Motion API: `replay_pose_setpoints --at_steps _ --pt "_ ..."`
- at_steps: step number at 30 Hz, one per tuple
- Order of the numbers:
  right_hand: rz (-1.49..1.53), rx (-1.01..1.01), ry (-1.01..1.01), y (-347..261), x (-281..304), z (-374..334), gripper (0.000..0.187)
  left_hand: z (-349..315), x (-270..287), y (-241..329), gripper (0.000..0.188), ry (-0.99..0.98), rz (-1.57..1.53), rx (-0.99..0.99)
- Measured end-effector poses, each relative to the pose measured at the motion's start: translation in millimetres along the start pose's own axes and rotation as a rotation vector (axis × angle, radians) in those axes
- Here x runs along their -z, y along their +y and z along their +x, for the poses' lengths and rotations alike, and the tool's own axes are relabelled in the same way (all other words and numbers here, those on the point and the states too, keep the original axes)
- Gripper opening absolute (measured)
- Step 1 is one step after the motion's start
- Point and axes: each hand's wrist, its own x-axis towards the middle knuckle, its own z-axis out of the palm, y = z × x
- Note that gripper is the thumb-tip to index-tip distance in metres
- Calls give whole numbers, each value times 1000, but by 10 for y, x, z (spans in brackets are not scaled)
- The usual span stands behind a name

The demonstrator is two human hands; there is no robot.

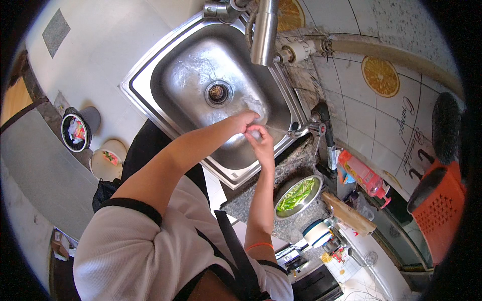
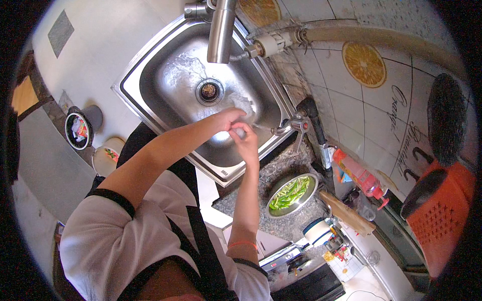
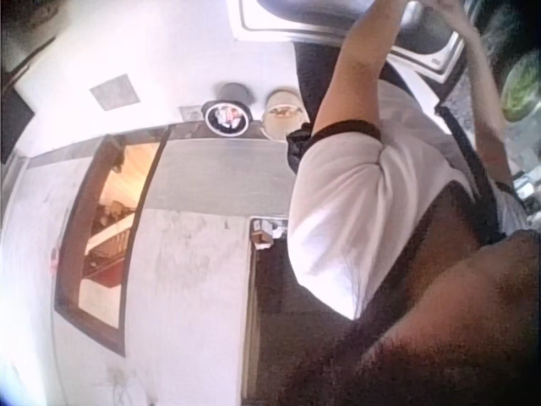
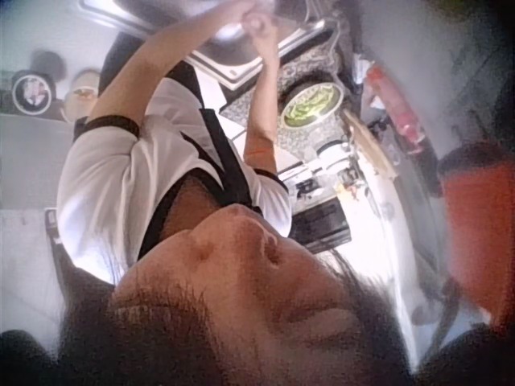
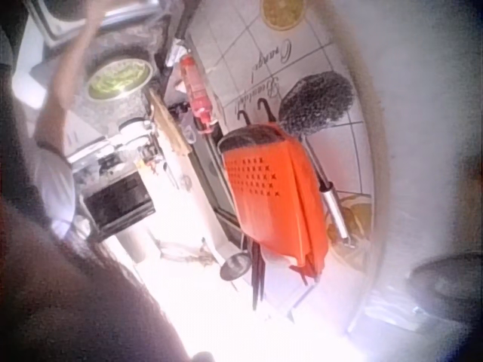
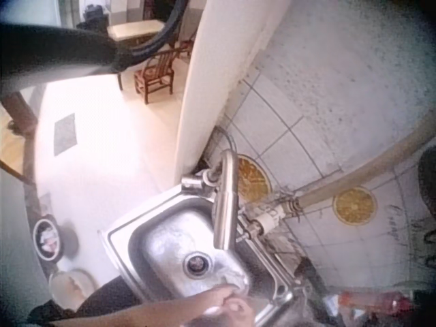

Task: The person scrubs a stainless steel sink with a cloth, wipes a wooden table, and then cleans the counter around a porcelain basin before rinsing the cloth.

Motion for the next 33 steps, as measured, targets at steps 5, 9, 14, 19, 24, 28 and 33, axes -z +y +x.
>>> replay_pose_setpoints --at_steps 5,9,14,19,24,28,33 --pt "385 -264 323 222 174 65 40 308 88 -163 32 -316 -94 -55" --pt "938 -389 19 617 147 245 61 16 -16 -93 33 -358 -62 -37" --pt "822 -309 272 848 265 299 23 61 316 -131 41 -61 379 -441" --pt "898 -302 226 551 243 279 21 162 545 -189 47 133 898 -609" --pt "879 -281 151 585 386 265 23 381 669 -219 52 18 998 -553" --pt "706 -233 191 370 324 214 24 50 356 -247 57 92 509 -287" --pt "89 -62 94 206 86 93 18 -159 114 -136 59 -120 -177 25"
